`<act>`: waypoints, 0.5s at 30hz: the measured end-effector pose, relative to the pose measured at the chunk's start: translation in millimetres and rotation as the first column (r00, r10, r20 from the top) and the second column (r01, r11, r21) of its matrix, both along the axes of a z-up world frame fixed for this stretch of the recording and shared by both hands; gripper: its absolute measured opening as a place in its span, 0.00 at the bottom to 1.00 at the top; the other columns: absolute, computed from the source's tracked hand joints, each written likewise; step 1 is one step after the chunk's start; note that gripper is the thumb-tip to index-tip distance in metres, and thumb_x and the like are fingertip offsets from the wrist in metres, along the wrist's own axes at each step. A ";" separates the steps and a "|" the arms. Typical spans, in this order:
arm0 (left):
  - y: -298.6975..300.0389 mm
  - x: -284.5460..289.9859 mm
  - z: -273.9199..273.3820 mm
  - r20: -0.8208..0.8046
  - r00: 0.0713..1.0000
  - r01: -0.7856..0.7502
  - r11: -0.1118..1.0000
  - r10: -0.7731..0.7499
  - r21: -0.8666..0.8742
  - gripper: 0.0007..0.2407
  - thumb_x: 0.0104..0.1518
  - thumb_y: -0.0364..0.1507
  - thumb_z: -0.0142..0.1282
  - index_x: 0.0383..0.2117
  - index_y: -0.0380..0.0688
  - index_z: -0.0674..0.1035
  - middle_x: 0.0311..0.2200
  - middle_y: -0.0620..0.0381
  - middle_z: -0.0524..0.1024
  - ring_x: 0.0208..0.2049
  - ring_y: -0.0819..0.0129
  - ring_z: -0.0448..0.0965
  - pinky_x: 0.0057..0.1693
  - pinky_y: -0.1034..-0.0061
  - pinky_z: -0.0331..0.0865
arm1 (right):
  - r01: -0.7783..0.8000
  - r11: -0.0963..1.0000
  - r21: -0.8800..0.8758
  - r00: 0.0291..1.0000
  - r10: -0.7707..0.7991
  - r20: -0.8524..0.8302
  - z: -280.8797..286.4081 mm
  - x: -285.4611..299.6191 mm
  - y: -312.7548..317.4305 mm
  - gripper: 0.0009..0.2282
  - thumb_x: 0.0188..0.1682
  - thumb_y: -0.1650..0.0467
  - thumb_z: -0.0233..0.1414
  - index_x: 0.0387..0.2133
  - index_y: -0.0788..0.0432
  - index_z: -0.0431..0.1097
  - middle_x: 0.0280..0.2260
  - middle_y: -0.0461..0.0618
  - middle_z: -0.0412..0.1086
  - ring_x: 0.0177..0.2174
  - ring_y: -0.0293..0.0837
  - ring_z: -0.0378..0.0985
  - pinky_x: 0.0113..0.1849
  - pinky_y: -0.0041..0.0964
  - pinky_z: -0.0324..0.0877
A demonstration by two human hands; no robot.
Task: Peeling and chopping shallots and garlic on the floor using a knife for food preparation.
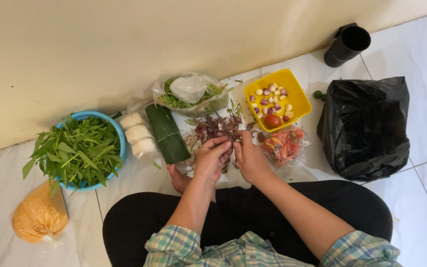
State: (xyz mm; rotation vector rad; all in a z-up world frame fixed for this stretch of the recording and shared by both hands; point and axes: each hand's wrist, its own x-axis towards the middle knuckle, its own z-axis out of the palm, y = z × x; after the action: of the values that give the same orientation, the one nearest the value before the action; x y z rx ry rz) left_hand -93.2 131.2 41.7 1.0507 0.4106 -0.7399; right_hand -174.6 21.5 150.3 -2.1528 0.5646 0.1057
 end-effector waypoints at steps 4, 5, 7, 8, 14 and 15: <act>1.2 0.3 13.6 -0.007 1.000 0.012 0.998 -0.012 -0.063 0.13 0.49 0.18 0.69 0.42 0.36 0.83 0.35 0.48 0.82 0.37 0.59 0.86 0.49 0.69 0.82 | 0.071 0.978 0.195 0.994 -0.086 0.071 -32.8 5.3 -21.5 0.13 0.59 0.65 0.33 0.54 0.53 0.55 0.20 0.52 0.74 0.20 0.56 0.79 0.29 0.47 0.73; 1.9 2.4 15.8 0.002 1.000 0.012 0.998 -0.012 -0.067 0.13 0.50 0.18 0.68 0.43 0.36 0.83 0.36 0.47 0.83 0.38 0.59 0.86 0.50 0.70 0.81 | 0.067 0.969 0.237 0.992 -0.091 0.091 -25.7 6.4 -22.6 0.14 0.59 0.68 0.34 0.56 0.54 0.51 0.20 0.51 0.74 0.17 0.52 0.76 0.25 0.43 0.73; 3.6 7.1 17.3 0.012 1.000 0.009 0.997 -0.008 -0.070 0.13 0.52 0.18 0.67 0.44 0.35 0.83 0.38 0.47 0.83 0.40 0.59 0.86 0.51 0.70 0.81 | 0.058 0.959 0.278 0.990 -0.092 0.111 -17.0 8.8 -24.3 0.16 0.58 0.70 0.35 0.59 0.55 0.46 0.21 0.50 0.74 0.14 0.48 0.74 0.21 0.39 0.72; 4.3 9.4 16.4 0.021 1.000 -0.004 0.998 0.005 -0.069 0.12 0.53 0.18 0.65 0.44 0.35 0.83 0.38 0.47 0.83 0.40 0.59 0.86 0.52 0.69 0.80 | 0.032 0.964 0.264 0.995 -0.057 0.087 -15.7 9.9 -25.2 0.16 0.58 0.70 0.36 0.58 0.55 0.48 0.21 0.51 0.76 0.14 0.48 0.75 0.21 0.39 0.72; 3.5 6.1 24.9 0.095 0.993 0.072 0.997 -0.071 -0.008 0.13 0.54 0.19 0.64 0.46 0.36 0.82 0.39 0.48 0.83 0.38 0.63 0.85 0.49 0.71 0.81 | 0.039 0.942 0.334 0.994 -0.070 0.082 -33.8 5.7 -27.5 0.16 0.56 0.66 0.44 0.55 0.57 0.57 0.17 0.51 0.74 0.10 0.45 0.73 0.15 0.37 0.69; 1.8 3.2 30.5 0.119 0.985 0.126 0.992 -0.127 0.015 0.14 0.53 0.19 0.65 0.47 0.37 0.82 0.39 0.48 0.82 0.37 0.64 0.85 0.47 0.72 0.82 | 0.068 0.932 0.356 0.990 -0.106 0.088 -39.5 6.0 -28.2 0.16 0.54 0.65 0.50 0.52 0.58 0.61 0.15 0.51 0.71 0.09 0.45 0.71 0.13 0.37 0.68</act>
State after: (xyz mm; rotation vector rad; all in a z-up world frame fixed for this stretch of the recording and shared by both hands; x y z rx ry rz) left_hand -90.0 133.0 72.2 1.1299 0.2453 -0.7846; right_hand -168.7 -6.7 110.8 -1.7706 0.5343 0.0390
